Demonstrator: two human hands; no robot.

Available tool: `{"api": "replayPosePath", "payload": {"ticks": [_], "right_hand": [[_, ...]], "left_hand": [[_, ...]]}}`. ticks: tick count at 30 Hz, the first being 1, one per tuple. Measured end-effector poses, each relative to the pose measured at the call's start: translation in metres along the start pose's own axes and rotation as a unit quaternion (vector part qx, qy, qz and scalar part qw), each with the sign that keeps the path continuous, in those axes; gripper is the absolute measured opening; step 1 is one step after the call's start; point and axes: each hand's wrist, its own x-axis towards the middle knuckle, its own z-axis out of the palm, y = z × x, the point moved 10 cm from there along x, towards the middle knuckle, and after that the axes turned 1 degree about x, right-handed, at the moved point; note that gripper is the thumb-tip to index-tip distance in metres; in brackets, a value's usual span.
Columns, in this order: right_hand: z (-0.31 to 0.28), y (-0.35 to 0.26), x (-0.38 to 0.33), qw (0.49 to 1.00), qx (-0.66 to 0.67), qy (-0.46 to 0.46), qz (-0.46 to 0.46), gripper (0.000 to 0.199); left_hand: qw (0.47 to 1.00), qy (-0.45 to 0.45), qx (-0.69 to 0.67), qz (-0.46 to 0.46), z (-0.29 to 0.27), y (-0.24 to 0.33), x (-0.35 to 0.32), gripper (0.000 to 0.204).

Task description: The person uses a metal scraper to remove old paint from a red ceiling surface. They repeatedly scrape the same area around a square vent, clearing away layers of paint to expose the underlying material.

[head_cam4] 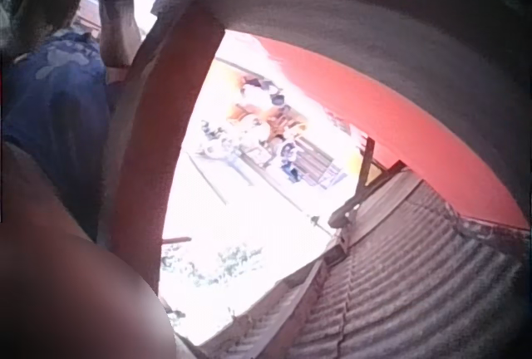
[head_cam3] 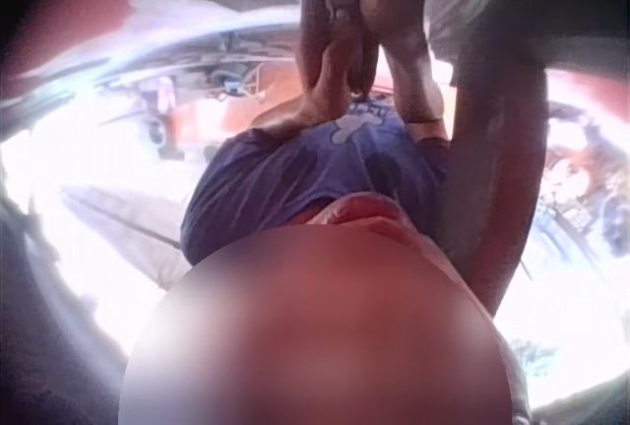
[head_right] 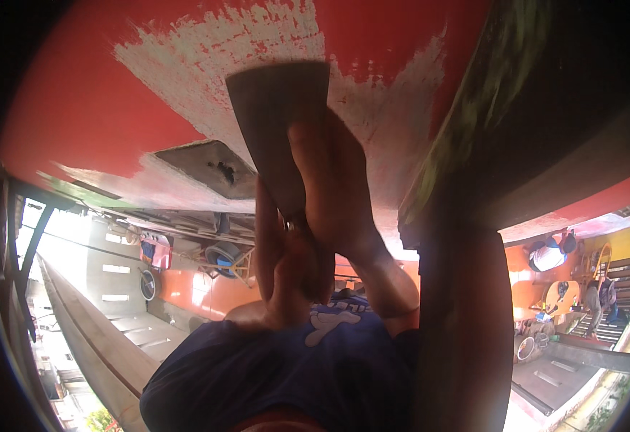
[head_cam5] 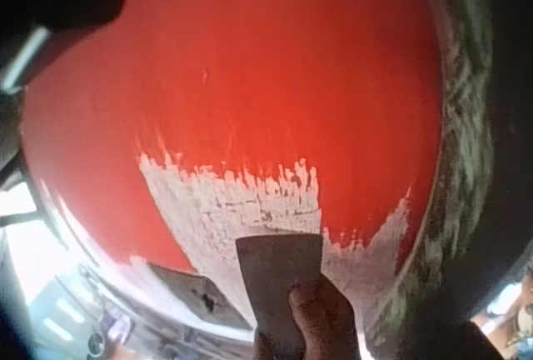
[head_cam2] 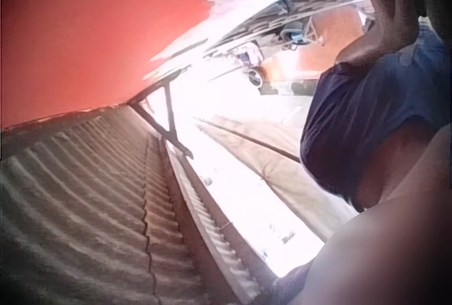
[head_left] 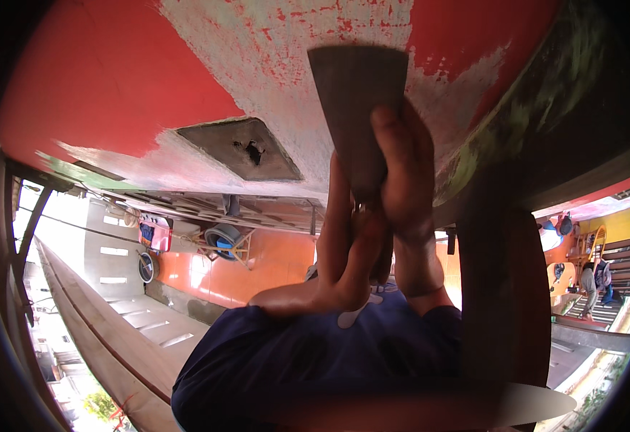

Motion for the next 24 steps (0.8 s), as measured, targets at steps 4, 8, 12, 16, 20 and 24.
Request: {"api": "replayPosePath", "payload": {"ticks": [4, 8, 12, 16, 20, 24], "right_hand": [[0.004, -0.008, 0.001, 0.998, 0.019, -0.048, -0.045, 0.03], [0.006, -0.018, 0.004, 0.995, 0.042, -0.062, -0.072, 0.028], [0.008, -0.028, 0.002, 0.995, 0.039, -0.015, -0.092, 0.025], [0.017, -0.05, 0.017, 0.983, 0.076, -0.041, -0.159, 0.022], [0.029, -0.057, 0.015, 0.967, -0.019, -0.057, -0.249, 0.018], [0.031, 0.023, -0.017, 0.984, -0.086, -0.107, -0.112, 0.013]], "left_hand": [[1.0, 0.007, 0.008, 0.017, 0.0, -0.001, 0.001, 0.076], [0.999, 0.012, 0.021, 0.029, -0.002, 0.001, 0.004, 0.076], [0.999, 0.014, 0.014, 0.025, 0.004, 0.009, 0.008, 0.076], [0.995, 0.046, 0.067, 0.065, -0.004, 0.027, 0.025, 0.076], [0.996, 0.036, 0.027, 0.082, -0.02, 0.016, 0.021, 0.081], [0.999, 0.03, -0.006, 0.038, -0.059, -0.045, -0.027, 0.062]]}}
